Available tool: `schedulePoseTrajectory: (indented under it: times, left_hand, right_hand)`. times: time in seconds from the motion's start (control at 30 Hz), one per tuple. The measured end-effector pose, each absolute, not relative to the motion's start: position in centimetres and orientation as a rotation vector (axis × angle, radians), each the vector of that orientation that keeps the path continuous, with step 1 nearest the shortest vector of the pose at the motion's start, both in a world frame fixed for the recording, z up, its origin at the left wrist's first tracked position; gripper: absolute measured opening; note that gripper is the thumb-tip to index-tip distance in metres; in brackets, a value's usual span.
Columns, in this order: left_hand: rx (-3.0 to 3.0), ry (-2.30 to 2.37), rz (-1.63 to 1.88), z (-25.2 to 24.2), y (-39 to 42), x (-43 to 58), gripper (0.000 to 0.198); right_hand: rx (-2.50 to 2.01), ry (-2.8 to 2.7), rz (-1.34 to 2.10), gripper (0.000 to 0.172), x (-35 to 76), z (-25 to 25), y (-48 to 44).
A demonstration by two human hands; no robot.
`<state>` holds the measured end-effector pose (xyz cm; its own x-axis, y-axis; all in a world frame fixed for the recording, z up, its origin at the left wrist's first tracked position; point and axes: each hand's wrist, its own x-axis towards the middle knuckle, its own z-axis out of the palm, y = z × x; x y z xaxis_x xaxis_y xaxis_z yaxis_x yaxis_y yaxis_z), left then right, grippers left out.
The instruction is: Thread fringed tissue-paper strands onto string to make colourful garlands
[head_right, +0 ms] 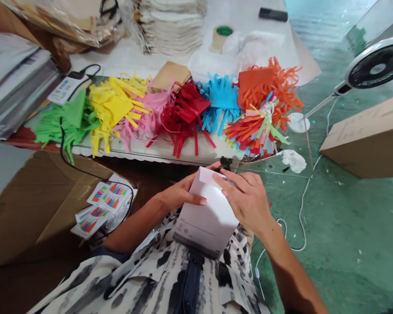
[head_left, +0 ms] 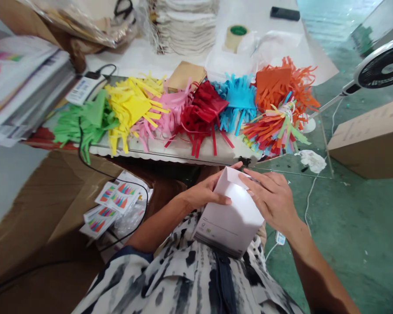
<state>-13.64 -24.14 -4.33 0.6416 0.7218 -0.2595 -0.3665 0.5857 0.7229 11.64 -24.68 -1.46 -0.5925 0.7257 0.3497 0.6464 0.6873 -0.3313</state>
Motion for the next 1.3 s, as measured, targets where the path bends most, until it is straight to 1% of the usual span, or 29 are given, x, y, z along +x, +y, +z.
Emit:
schedulePoseTrajectory:
  times: [0.13, 0.23, 0.3, 0.33, 0.5, 0.6, 0.77, 0.97, 1.13, 1.23, 1.3]
  left_hand:
    - [0.684, 0.577, 0.701, -3.3, -24.6, -13.8, 0.116]
    - [0.651, 0.587, 0.733, -3.1, -24.9, -13.8, 0.118]
    - [0.638, 0.604, 0.749, -3.2, -25.0, -13.7, 0.115]
    - [0.636, 0.615, 0.743, -3.3, -25.0, -13.6, 0.111]
    - [0.63, 0.681, 0.677, -3.7, -24.8, -13.6, 0.077]
    - [0.605, 0.69, 0.666, -3.7, -24.8, -13.5, 0.069]
    - [0.619, 0.735, 0.673, -3.6, -24.8, -13.3, 0.066]
    - [0.64, 0.749, 0.566, -4.0, -24.6, -13.5, 0.057]
    - [0.705, 0.723, 0.484, -5.1, -24.8, -14.0, 0.05]
    - [0.724, 0.711, 0.492, -4.7, -24.4, -13.9, 0.055]
    - [0.765, 0.71, 0.558, -3.7, -23.9, -13.6, 0.06]
  right_hand:
    - [-1.118, -2.47, 0.072, 0.065, 11.1, -0.8, -25.1]
    - [-1.145, -2.494, 0.044, 0.067, 11.0, -0.7, -25.3]
    - [-1.158, -2.523, 0.063, 0.066, 11.2, -0.7, -25.3]
    - [-1.162, -2.541, 0.091, 0.066, 11.3, -0.6, -25.2]
    - [-1.136, -2.532, 0.377, 0.064, 12.1, -0.4, -25.0]
    - [-1.113, -2.481, 0.449, 0.063, 12.2, -0.4, -24.9]
    - [-1.132, -2.404, 0.433, 0.061, 11.8, -0.8, -24.9]
    - [-1.166, -2.383, 0.291, 0.064, 11.5, -1.4, -25.0]
    - [-1.201, -2.366, 0.537, 0.066, 11.9, -0.8, -24.9]
    - [-1.241, -2.348, 0.599, 0.061, 12.1, -0.5, -24.7]
    - [-1.26, -2.354, 0.594, 0.058, 11.9, -0.6, -24.6]
